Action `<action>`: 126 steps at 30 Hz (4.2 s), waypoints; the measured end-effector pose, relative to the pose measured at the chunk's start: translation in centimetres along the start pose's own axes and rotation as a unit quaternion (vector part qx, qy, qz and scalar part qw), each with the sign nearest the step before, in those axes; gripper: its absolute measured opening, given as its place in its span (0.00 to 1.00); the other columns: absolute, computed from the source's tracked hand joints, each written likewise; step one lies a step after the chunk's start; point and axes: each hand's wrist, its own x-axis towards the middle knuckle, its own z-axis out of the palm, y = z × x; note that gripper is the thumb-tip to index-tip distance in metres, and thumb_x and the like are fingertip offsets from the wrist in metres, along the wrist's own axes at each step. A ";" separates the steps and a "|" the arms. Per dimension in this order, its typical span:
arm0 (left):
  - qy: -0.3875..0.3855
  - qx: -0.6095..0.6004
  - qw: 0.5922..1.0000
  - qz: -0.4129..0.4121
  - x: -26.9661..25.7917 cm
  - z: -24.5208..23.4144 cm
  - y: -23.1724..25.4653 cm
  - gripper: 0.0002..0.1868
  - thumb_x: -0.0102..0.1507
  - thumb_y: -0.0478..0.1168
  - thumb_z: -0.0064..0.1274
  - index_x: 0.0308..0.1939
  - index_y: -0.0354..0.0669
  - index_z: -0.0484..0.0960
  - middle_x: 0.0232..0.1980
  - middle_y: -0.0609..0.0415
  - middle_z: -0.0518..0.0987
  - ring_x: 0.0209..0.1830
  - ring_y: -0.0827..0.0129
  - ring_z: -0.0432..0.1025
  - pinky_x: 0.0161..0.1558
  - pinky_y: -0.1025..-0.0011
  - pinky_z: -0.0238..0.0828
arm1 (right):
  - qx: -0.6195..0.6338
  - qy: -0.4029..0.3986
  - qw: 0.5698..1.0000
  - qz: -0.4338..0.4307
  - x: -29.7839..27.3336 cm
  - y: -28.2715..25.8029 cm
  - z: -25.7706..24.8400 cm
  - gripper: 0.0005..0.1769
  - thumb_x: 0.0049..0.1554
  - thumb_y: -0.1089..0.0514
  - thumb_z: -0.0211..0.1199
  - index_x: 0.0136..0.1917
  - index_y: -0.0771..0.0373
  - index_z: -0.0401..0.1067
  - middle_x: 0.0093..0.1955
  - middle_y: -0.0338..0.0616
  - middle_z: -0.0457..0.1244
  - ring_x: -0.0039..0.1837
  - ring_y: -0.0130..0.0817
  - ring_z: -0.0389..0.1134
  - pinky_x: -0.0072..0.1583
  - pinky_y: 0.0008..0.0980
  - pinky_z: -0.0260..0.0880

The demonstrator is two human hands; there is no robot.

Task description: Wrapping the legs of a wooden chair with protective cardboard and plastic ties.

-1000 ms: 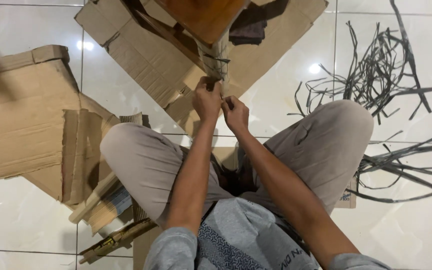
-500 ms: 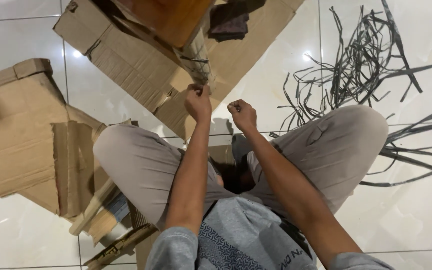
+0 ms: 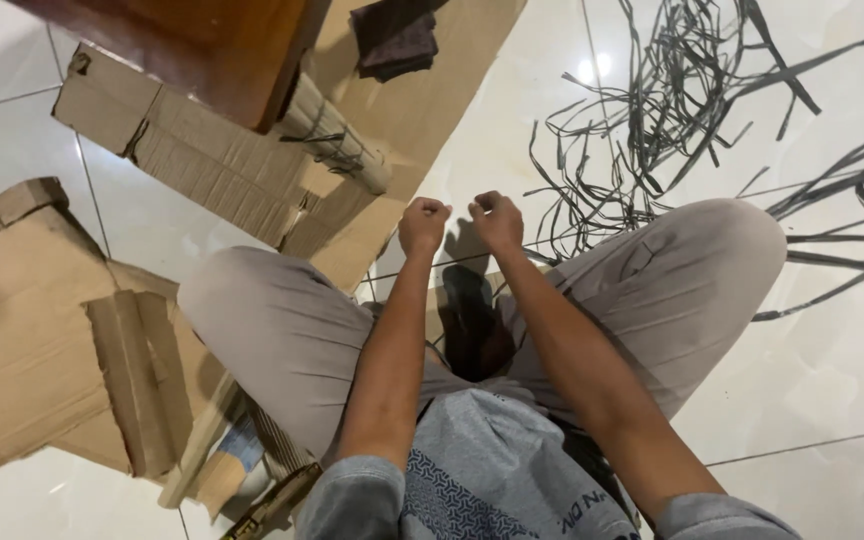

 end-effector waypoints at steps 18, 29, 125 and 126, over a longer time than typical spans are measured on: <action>-0.135 0.094 0.981 0.100 -2.5 -0.6 2.2 0.14 0.60 0.56 0.58 0.47 0.64 0.84 0.50 0.66 0.86 0.59 0.63 0.77 0.62 0.59 0.72 | -0.131 -0.013 0.991 0.020 8.6 9.7 -2.8 0.17 0.64 0.50 0.49 0.61 0.58 0.70 0.81 0.44 0.47 0.70 0.64 0.64 0.67 0.59 0.69; -0.077 -0.148 0.982 0.092 -4.6 -3.0 6.2 0.21 0.66 0.58 0.54 0.58 0.55 0.83 0.48 0.50 0.86 0.48 0.58 0.81 0.54 0.59 0.76 | 0.104 -0.060 0.979 -0.165 -1.2 -4.2 -6.6 0.17 0.65 0.60 0.55 0.66 0.57 0.75 0.55 0.48 0.68 0.62 0.53 0.69 0.65 0.52 0.66; 0.096 -0.264 0.949 0.142 11.0 -11.7 -3.5 0.30 0.66 0.41 0.48 0.73 0.60 0.64 0.61 0.45 0.77 0.53 0.50 0.79 0.58 0.50 0.74 | 0.372 -0.387 0.794 -0.286 11.5 -17.5 5.3 0.16 0.54 0.68 0.64 0.29 0.54 0.66 0.23 0.32 0.50 0.27 0.17 0.50 0.34 0.20 0.53; 0.128 -0.232 0.954 0.139 12.4 -10.9 -4.2 0.22 0.66 0.48 0.52 0.65 0.63 0.75 0.47 0.52 0.85 0.46 0.59 0.82 0.52 0.55 0.78 | 0.371 -0.402 0.781 -0.300 11.5 -17.5 5.4 0.16 0.54 0.68 0.64 0.29 0.54 0.66 0.23 0.32 0.50 0.27 0.17 0.50 0.34 0.20 0.53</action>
